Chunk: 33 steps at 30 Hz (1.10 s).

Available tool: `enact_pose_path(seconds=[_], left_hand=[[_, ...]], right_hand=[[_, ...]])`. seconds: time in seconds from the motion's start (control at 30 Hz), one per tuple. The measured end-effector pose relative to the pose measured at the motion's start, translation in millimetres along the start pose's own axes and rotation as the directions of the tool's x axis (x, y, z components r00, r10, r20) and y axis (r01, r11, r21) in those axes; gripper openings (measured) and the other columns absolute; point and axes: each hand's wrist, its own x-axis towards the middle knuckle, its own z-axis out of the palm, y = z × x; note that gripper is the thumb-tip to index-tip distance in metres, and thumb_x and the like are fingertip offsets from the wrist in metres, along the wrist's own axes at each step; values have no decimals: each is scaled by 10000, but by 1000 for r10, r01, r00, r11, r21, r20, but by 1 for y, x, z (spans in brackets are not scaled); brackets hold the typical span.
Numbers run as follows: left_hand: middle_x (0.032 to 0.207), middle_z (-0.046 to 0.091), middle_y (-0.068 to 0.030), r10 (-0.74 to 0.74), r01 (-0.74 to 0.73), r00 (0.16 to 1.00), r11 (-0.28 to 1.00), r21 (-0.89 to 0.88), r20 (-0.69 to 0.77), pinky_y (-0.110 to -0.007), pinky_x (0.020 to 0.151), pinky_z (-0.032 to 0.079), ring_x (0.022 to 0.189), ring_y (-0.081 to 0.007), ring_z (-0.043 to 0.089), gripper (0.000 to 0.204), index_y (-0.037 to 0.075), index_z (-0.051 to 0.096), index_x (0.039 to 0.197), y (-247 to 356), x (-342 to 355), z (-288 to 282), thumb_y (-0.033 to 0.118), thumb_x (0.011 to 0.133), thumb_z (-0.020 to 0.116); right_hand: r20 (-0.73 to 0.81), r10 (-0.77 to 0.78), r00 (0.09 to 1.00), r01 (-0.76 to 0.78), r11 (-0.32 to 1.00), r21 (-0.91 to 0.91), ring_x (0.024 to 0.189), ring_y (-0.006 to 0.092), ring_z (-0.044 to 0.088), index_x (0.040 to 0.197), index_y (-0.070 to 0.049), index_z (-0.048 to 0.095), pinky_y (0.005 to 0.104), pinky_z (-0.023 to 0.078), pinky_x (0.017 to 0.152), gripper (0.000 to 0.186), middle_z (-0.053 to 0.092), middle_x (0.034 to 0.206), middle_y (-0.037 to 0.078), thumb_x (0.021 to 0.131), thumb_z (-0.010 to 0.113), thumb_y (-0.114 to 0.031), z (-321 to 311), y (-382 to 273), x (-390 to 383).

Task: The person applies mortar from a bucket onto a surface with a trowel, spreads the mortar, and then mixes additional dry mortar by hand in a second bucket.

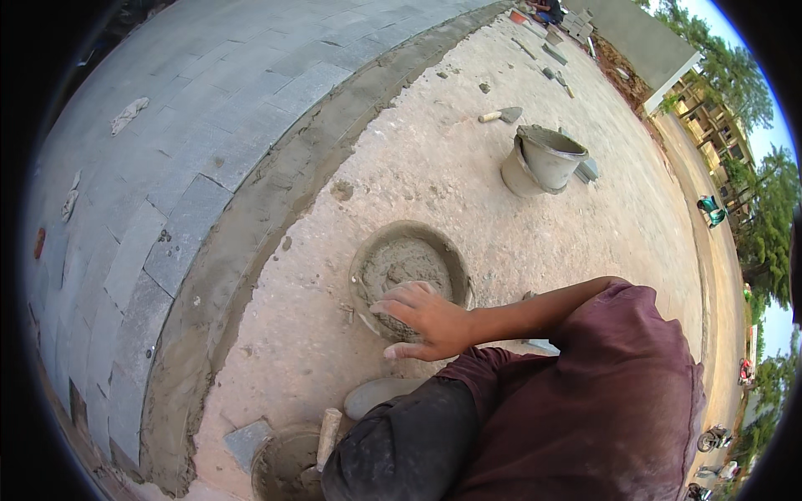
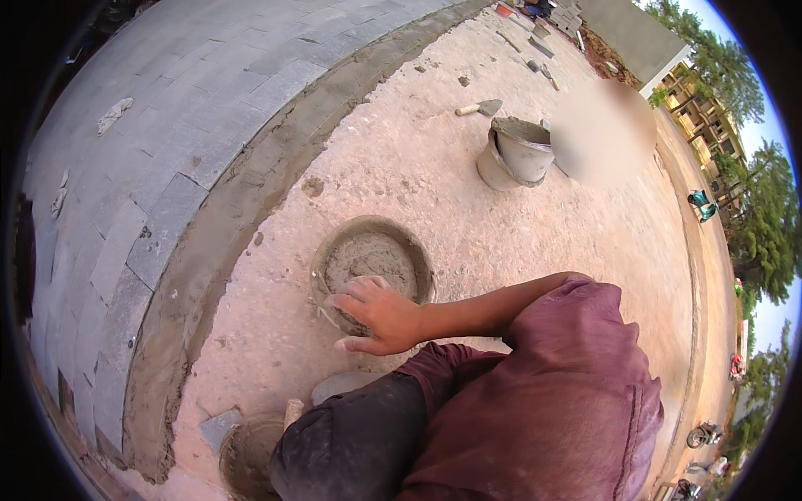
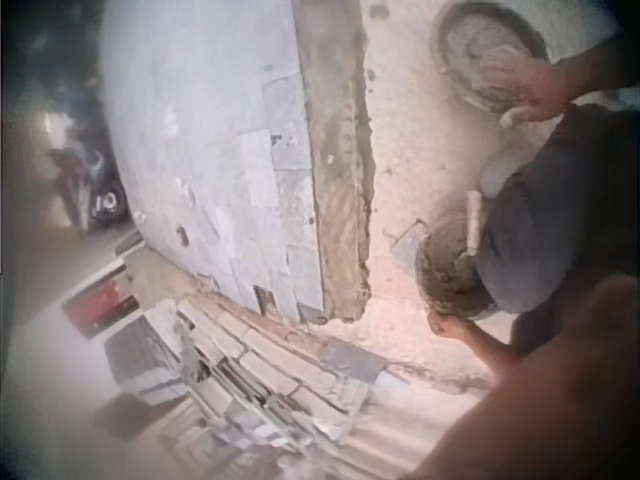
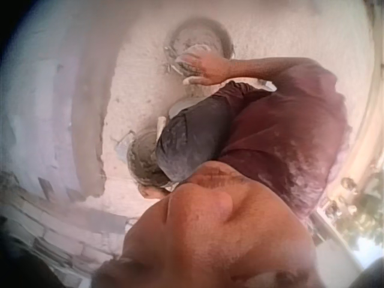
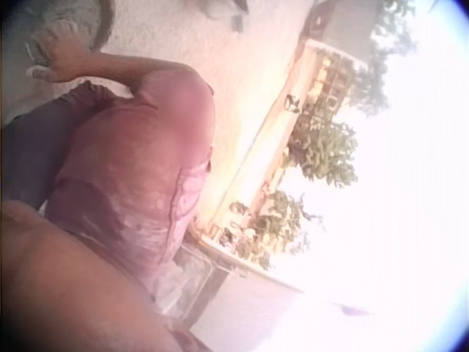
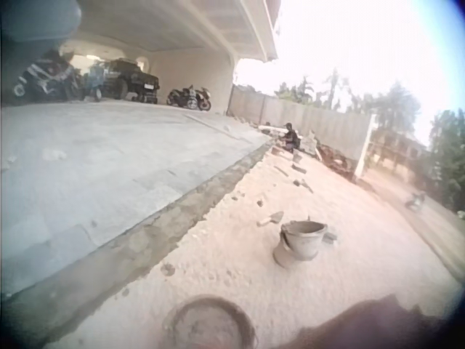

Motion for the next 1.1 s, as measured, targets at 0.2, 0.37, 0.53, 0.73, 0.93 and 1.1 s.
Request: enact_pose_path(seconds=[0.2, 0.37, 0.53, 0.73, 0.93, 1.1], left_hand=[[993, 710, -227, 2, -23, 992, 986, -165, -126, -509, 819, 519, 903, -353, 643, 462, -101, 714, 999, -80, -10, -14, 316, 945, 522], [1199, 652, -219, -270, 226, 963, 788, -573, 9, -409, 929, 514, 1025, -299, 629, 482, -109, 629, 1211, -34, -27, -1, 328, 1040, 520], [875, 665, -32, -84, 72, 996, 822, -565, 5, -273, 721, 460, 783, -103, 558, 380, -16, 669, 939, -24, -29, -18, 276, 1095, 482], [775, 567, 26, -98, 46, 992, 859, -510, -77, -259, 650, 390, 729, -66, 459, 370, 32, 622, 831, -44, -34, -12, 257, 1094, 491], [666, 420, 81, -127, 45, 983, 864, -502, -131, -272, 560, 285, 642, -42, 330, 425, 102, 480, 700, -20, -46, 8, 270, 1089, 514], [647, 415, 42, -100, 67, 993, 913, -401, -61, -293, 557, 314, 645, -65, 347, 450, 63, 486, 705, -7, -45, 32, 288, 1095, 492]], right_hand=[[-65, -277, 959, 281, 957, 64, 1295, 403, 433, 1361, 4, 484, 522, 360, 1060, 623, 469, 1376, 246, 959, 646, -443, 64, -48, 44], [313, -329, 891, 187, 894, 407, 1100, 392, 589, 1293, 54, 527, 463, 464, 938, 616, 624, 1150, 256, 985, 601, -474, 139, -106, 108], [570, -170, 803, -37, 942, 333, 1045, 361, 645, 1283, 67, 559, 437, 502, 903, 683, 670, 1068, 246, 1008, 542, -558, 195, -146, 133], [774, -218, 594, -352, 795, 494, 1197, 367, 593, 1302, 96, 567, 447, 476, 994, 833, 614, 1270, 278, 958, 562, -662, 211, -131, 129], [666, -235, 707, -287, 766, 575, 1097, 241, 605, 1152, 66, 682, 379, 467, 958, 706, 676, 1093, 167, 971, 584, -609, 191, -116, 147], [580, -212, 787, -184, 816, 548, 950, 199, 600, 1061, 62, 729, 345, 470, 891, 687, 663, 945, 127, 957, 612, -607, 140, -120, 177]])
